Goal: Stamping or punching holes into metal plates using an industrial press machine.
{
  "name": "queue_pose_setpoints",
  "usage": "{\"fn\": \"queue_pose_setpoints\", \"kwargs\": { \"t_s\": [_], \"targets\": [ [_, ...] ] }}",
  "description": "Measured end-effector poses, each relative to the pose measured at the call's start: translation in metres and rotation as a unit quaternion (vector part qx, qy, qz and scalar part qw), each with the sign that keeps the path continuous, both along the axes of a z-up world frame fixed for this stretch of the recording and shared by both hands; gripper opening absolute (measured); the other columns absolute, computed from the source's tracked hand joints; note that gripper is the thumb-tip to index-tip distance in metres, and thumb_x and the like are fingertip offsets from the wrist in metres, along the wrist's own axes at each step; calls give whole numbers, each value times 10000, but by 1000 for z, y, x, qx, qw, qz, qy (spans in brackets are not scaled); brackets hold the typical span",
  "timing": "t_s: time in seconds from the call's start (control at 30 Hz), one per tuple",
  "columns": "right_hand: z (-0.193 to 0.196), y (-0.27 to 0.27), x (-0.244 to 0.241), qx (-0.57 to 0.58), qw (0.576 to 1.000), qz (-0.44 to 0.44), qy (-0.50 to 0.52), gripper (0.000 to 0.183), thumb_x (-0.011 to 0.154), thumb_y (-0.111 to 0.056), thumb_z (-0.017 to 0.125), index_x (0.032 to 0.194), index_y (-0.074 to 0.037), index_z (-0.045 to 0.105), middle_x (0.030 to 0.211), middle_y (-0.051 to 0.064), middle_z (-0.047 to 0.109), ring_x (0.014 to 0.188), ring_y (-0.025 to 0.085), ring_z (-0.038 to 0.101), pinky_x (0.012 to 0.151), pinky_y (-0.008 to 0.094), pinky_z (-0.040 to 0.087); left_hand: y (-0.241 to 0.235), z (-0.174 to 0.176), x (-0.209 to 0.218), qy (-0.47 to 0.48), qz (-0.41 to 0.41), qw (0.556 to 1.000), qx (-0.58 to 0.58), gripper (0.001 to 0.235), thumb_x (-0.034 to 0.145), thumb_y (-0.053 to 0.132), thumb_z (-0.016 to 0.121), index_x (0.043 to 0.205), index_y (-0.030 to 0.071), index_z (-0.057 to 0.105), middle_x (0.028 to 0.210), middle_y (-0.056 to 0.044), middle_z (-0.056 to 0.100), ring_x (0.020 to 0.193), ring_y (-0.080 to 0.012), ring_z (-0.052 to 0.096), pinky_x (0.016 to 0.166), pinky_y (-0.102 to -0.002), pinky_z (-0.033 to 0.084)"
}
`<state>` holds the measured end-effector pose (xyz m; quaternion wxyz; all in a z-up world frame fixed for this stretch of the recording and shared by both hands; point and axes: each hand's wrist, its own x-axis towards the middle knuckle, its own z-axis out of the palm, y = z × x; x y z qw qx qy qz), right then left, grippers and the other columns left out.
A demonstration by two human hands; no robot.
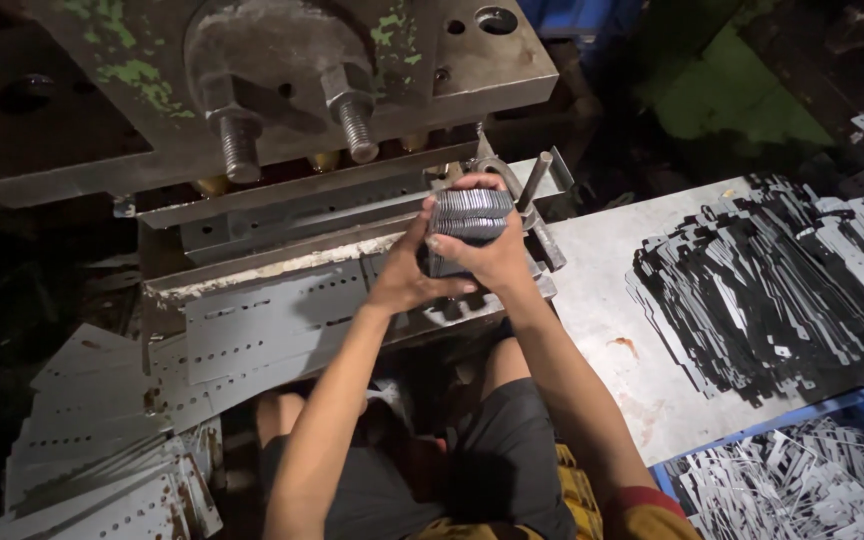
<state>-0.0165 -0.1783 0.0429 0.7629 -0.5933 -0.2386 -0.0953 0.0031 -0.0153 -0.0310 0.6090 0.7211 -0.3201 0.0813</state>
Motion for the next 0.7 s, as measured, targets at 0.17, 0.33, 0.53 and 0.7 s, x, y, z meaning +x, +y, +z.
{"fn": "queue_pose_setpoints", "kwargs": {
  "t_s": [0.17,0.33,0.53,0.7],
  "targets": [
    [17,6,-9,-48,998,-6,-41,827,760,-50,907,1433,-42,426,1247,132,723,1232,205,678,1108,354,535,-1,11,-4,83,-55,995,-13,1009,667,502,970,1479,92,533,1390,-115,690,1325,-301,664,1169,-441,522],
    [5,16,-7,4,1000,18,19,747,817,-1,858,1425,-62,428,1165,102,723,1114,171,722,984,339,621,1,18,-4,47,-13,997,52,1006,657,375,984,1474,79,478,1317,-77,689,1246,-253,663,1118,-393,495],
    [3,20,-12,-110,993,-37,-22,812,784,-72,923,1444,-57,450,1228,118,688,1126,161,706,1001,321,590,10,-4,-3,103,-71,992,-31,842,690,182,921,1432,20,558,1326,-115,699,1224,-255,685,1114,-404,547],
    [5,10,-22,-78,996,-19,-36,1064,780,-174,910,1616,-47,264,1518,169,503,1392,231,551,1173,374,498,10,13,-12,62,-71,993,-75,888,688,278,929,1435,42,512,1355,-94,649,1262,-239,646,1118,-405,501]
  ]
}}
